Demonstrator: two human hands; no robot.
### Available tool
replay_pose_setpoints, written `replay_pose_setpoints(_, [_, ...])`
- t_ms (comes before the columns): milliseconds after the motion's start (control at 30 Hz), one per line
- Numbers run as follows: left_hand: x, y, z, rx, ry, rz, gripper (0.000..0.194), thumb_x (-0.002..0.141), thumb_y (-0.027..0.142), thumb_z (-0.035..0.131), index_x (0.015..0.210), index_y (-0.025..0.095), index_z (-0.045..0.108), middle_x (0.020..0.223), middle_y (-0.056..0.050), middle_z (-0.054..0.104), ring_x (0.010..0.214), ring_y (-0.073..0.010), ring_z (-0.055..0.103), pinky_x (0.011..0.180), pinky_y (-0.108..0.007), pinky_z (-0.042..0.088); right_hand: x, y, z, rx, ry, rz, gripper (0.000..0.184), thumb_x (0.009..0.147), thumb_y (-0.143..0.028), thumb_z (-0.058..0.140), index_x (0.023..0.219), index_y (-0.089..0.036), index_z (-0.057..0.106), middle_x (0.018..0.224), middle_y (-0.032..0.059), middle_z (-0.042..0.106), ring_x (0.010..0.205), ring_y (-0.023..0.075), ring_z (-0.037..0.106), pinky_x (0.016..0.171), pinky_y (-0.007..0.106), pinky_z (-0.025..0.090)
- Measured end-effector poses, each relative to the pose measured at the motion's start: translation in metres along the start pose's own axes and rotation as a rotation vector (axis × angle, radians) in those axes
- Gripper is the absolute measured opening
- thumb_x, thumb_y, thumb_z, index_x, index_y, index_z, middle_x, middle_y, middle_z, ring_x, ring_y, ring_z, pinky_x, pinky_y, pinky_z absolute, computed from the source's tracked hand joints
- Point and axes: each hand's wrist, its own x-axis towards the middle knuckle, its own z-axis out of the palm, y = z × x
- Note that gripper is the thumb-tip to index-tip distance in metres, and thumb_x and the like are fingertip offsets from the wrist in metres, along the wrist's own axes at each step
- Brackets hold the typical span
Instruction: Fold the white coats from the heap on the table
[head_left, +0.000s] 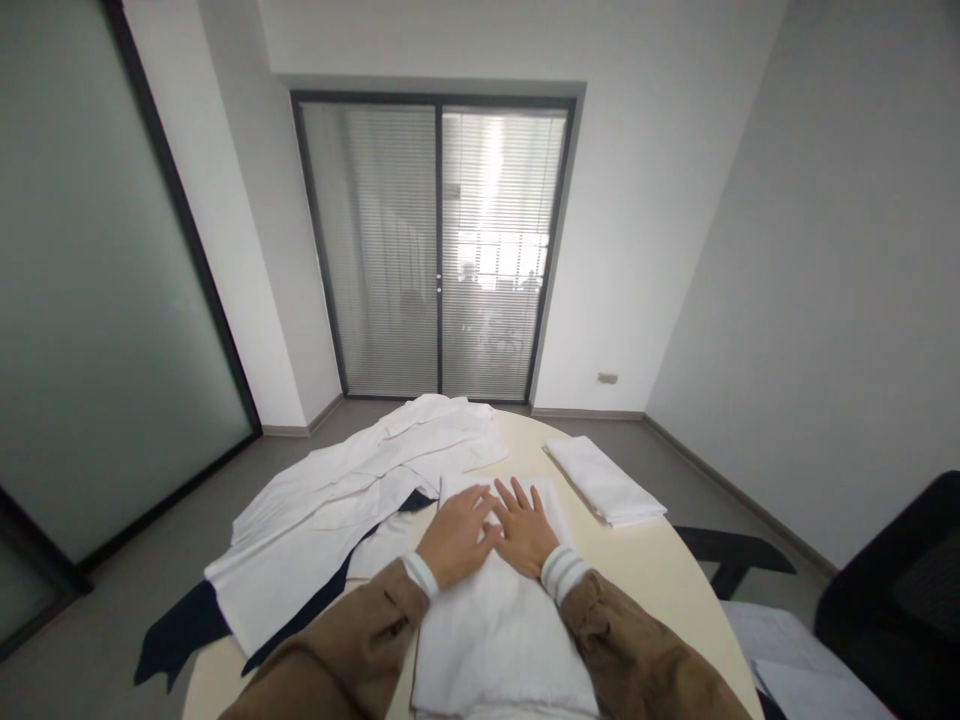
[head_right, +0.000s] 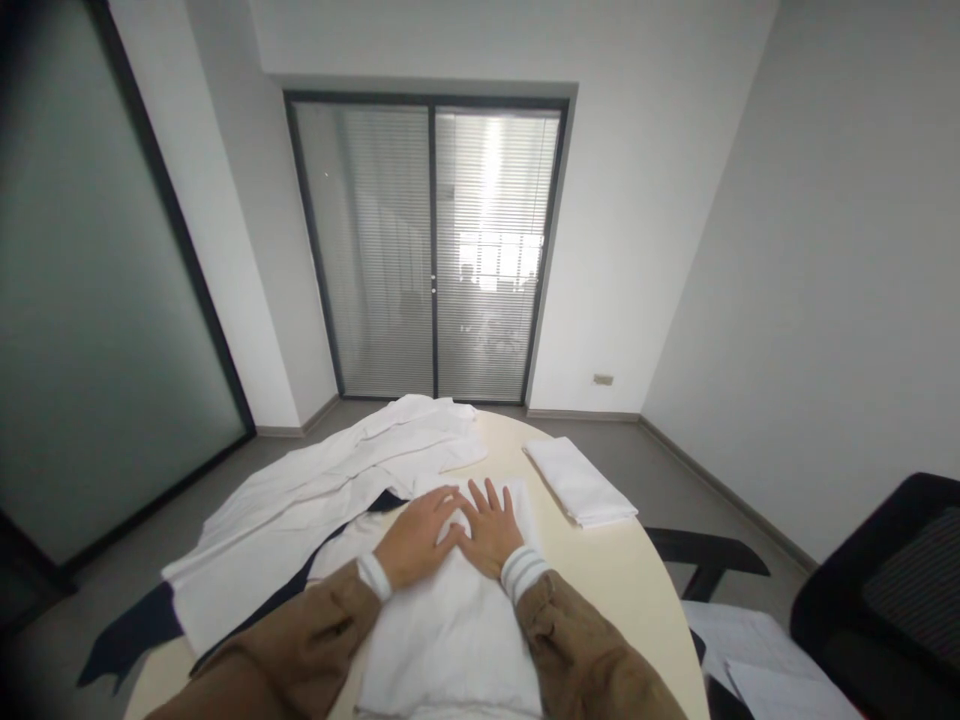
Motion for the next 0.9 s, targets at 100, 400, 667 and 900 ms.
replay_pose_setpoints(100, [0.020, -0.029, 0.022, 0.111, -0.054, -0.145, 0.059, 0.097, 0.045, 0.041, 0.149, 0.018, 0.037, 0.158, -0.014, 0.029, 0.147, -0.0303, 0.023, 0.118, -0.051, 0.024, 0.000, 0.002, 0.003, 0.015, 0.047, 0.038, 0.060, 0.096, -0.054, 0.028, 0.152, -0.032, 0.030, 0.161, 0.0022, 0.026, 0.149, 0.0296, 0.014, 0.118, 0.053, 0.005])
replay_pose_setpoints(400, [0.012, -0.055, 0.061, 0.232, -0.087, -0.333, 0.070, 0.095, 0.061, 0.029, 0.151, 0.019, 0.036, 0.159, -0.015, 0.027, 0.147, -0.0348, 0.019, 0.117, -0.052, 0.020, 0.010, 0.039, 0.007, 0.039, 0.005, 0.521, 0.084, 0.092, -0.068, 0.022, 0.155, -0.013, 0.024, 0.162, 0.0104, 0.017, 0.149, 0.0290, 0.016, 0.118, 0.050, 0.011])
replay_pose_setpoints(667, [0.009, -0.056, 0.058, 0.203, 0.000, -0.417, 0.066, 0.095, 0.054, 0.035, 0.147, 0.015, 0.042, 0.155, -0.017, 0.034, 0.146, -0.0380, 0.022, 0.117, -0.054, 0.020, 0.009, 0.051, 0.011, 0.022, 0.044, 0.557, 0.080, 0.092, -0.068, 0.027, 0.152, -0.016, 0.030, 0.158, 0.0178, 0.027, 0.147, 0.0348, 0.019, 0.115, 0.050, 0.018])
replay_pose_setpoints(900, [0.009, -0.057, 0.053, 0.173, 0.024, -0.451, 0.061, 0.095, 0.046, 0.042, 0.144, 0.010, 0.043, 0.152, -0.022, 0.038, 0.144, -0.0356, 0.029, 0.115, -0.051, 0.024, 0.009, 0.058, 0.012, 0.089, 0.103, 0.545, 0.068, 0.094, -0.056, 0.034, 0.149, -0.016, 0.036, 0.154, 0.0152, 0.037, 0.145, 0.0316, 0.028, 0.115, 0.049, 0.021])
